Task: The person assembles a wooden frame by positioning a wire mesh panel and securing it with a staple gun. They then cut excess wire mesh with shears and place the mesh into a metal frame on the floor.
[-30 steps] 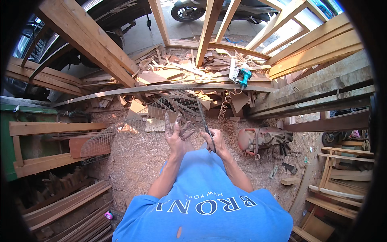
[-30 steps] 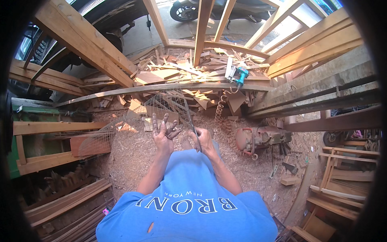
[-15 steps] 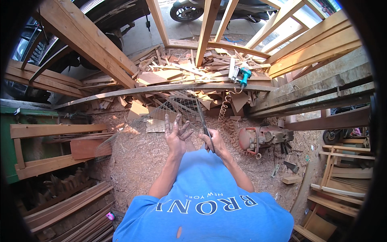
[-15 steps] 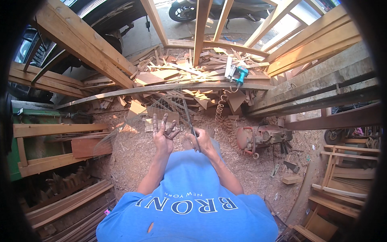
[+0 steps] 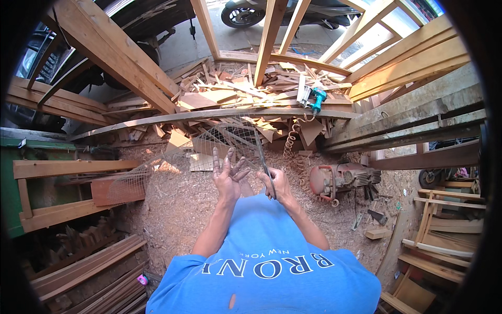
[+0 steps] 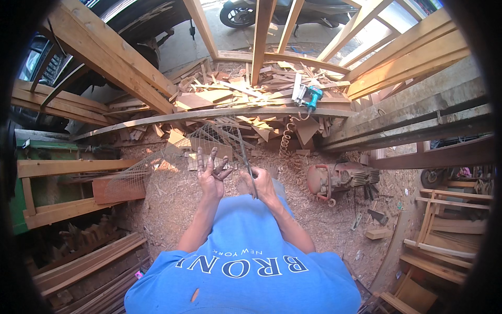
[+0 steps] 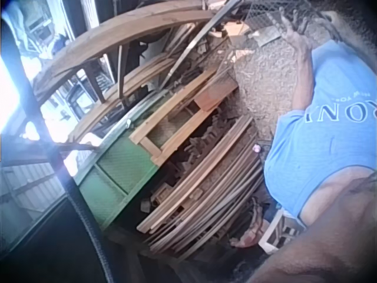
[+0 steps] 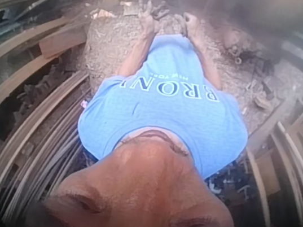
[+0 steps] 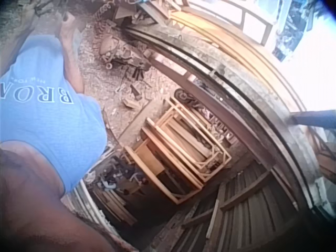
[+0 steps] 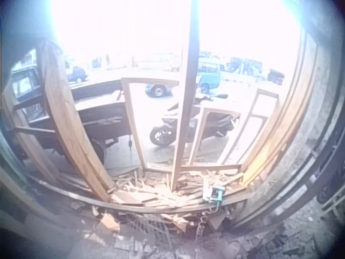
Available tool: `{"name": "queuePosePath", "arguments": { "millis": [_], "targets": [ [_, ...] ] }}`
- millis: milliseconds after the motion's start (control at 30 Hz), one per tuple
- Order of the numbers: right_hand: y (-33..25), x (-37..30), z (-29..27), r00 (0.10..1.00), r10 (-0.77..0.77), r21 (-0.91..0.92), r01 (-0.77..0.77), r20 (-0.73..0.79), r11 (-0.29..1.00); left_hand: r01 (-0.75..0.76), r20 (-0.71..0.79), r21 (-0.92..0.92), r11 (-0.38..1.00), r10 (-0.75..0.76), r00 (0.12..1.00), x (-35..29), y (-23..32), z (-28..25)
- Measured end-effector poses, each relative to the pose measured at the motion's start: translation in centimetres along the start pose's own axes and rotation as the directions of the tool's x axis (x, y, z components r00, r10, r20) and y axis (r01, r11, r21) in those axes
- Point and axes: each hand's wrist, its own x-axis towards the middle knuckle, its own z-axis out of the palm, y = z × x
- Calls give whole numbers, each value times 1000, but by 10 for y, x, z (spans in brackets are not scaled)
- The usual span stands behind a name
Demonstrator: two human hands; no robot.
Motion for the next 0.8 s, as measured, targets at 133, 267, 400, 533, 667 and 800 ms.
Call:
{"name": "queuePosePath", "arguments": {
  "millis": [133, 267, 400, 533, 667, 800],
  "targets": [
    [11, 6, 1, 995, -70, -111, 62, -69, 992, -3, 11, 16, 1000, 3, 1000, 0, -1, -1],
    [14, 7, 1, 997, -61, -91, 56, -55, 994, 2, 33, 5, 1000, -2, 999, 1, -1, -3],
    [10, 4, 0, 1000, 22, 80, -23, 15, 997, -5, 17, -2, 1000, 5, 1000, -1, -3, -2],
    [10, 1, -12, 990, 94, 111, -106, 107, 988, -22, 20, 11, 1000, 22, 1000, 0, 0, -1],
    [15, 0, -35, 979, -176, -417, 118, -106, 901, -77, 39, 65, 995, 74, 996, 3, 7, -3],
    [17, 8, -50, 939, -280, -372, 192, -199, 908, -87, 52, 71, 994, 83, 995, 1, 7, 3]
  ]
}}
